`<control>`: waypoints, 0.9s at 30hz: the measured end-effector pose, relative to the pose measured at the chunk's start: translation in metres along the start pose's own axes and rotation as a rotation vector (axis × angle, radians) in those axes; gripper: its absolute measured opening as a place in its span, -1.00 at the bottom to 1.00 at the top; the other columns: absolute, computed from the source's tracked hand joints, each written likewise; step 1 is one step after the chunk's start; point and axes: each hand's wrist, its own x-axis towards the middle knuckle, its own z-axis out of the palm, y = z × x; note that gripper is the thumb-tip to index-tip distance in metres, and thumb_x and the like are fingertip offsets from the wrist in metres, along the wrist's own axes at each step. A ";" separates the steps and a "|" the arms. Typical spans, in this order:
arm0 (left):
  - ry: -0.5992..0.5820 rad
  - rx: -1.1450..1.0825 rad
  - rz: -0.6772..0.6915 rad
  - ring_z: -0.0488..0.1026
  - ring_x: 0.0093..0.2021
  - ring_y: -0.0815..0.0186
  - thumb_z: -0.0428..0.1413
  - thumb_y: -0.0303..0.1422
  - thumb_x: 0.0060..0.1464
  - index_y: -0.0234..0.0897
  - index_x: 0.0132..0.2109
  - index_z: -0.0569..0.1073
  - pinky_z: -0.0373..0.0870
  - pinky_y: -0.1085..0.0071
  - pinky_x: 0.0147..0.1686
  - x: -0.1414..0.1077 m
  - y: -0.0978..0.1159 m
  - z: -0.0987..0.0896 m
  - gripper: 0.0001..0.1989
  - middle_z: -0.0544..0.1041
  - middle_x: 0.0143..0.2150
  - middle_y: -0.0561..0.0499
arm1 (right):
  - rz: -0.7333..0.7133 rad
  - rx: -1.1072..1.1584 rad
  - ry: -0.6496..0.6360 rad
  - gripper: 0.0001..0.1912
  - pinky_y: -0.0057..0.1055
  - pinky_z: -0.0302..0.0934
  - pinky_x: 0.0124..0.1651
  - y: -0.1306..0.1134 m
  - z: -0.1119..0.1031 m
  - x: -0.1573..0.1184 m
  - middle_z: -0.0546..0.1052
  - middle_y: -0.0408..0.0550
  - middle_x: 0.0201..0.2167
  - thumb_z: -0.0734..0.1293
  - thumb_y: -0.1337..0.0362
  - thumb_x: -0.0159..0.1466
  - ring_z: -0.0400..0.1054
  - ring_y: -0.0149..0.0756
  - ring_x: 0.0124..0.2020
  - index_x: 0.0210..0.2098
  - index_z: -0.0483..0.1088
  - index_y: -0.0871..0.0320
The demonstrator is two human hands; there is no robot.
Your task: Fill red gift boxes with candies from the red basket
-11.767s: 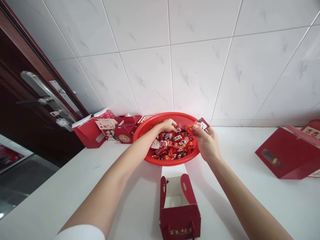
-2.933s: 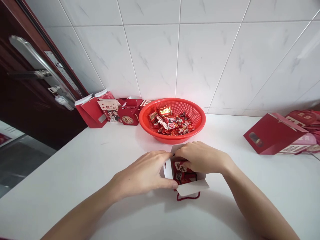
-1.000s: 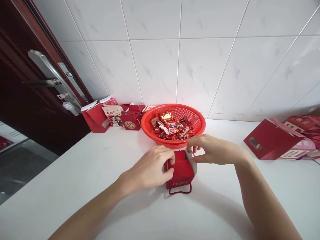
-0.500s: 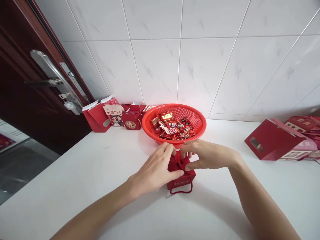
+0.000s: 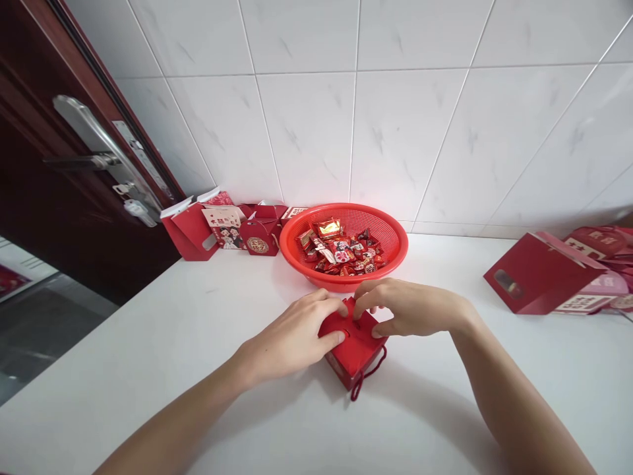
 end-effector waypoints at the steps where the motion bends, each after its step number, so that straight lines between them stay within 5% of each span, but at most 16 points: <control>1: -0.001 -0.011 -0.011 0.49 0.00 0.12 0.11 -0.30 0.21 -0.12 -0.03 0.50 0.43 0.23 -0.01 0.000 0.000 -0.001 -0.80 0.51 -0.03 -0.02 | -0.016 0.007 -0.006 -0.69 -0.42 0.21 -0.31 0.000 0.000 0.001 0.54 -0.05 -0.14 0.36 0.50 0.20 0.41 -0.23 -0.16 -0.11 0.56 0.09; 9: -0.093 -0.080 0.031 0.42 0.16 0.06 0.16 -0.17 0.18 -0.11 0.08 0.45 0.42 0.22 0.06 0.006 -0.001 0.000 -0.66 0.42 0.19 -0.08 | -0.094 0.054 0.025 -0.72 -0.39 0.24 -0.25 0.003 0.002 0.003 0.59 -0.08 -0.19 0.35 0.51 0.18 0.43 -0.24 -0.19 -0.16 0.54 0.10; 16: -0.138 0.001 0.022 0.47 -0.14 0.16 0.14 -0.11 0.18 -0.18 -0.19 0.41 0.35 0.31 -0.21 0.011 -0.001 0.000 -0.76 0.47 -0.11 0.00 | 0.036 0.195 0.182 -0.73 -0.24 0.37 -0.05 0.026 -0.003 -0.009 0.58 0.03 -0.06 0.41 0.13 0.24 0.47 -0.15 -0.05 -0.12 0.48 0.12; 20: -0.132 0.007 -0.016 0.45 -0.17 0.20 0.14 -0.08 0.17 -0.18 -0.19 0.40 0.31 0.35 -0.27 0.009 0.001 -0.001 -0.73 0.45 -0.10 0.01 | 0.194 0.339 0.155 -0.68 -0.25 0.35 -0.16 0.047 0.016 -0.017 0.60 0.04 -0.23 0.39 0.02 0.26 0.48 -0.19 -0.22 -0.24 0.44 0.17; 27: -0.111 0.007 -0.020 0.43 -0.27 0.26 0.14 -0.05 0.15 -0.18 -0.21 0.41 0.32 0.36 -0.32 0.008 0.000 0.000 -0.71 0.42 -0.09 0.01 | 0.112 0.708 0.078 -0.52 -0.31 0.28 -0.15 0.054 0.062 -0.025 0.58 -0.09 -0.33 0.46 -0.16 0.16 0.40 -0.29 -0.30 -0.32 0.51 0.18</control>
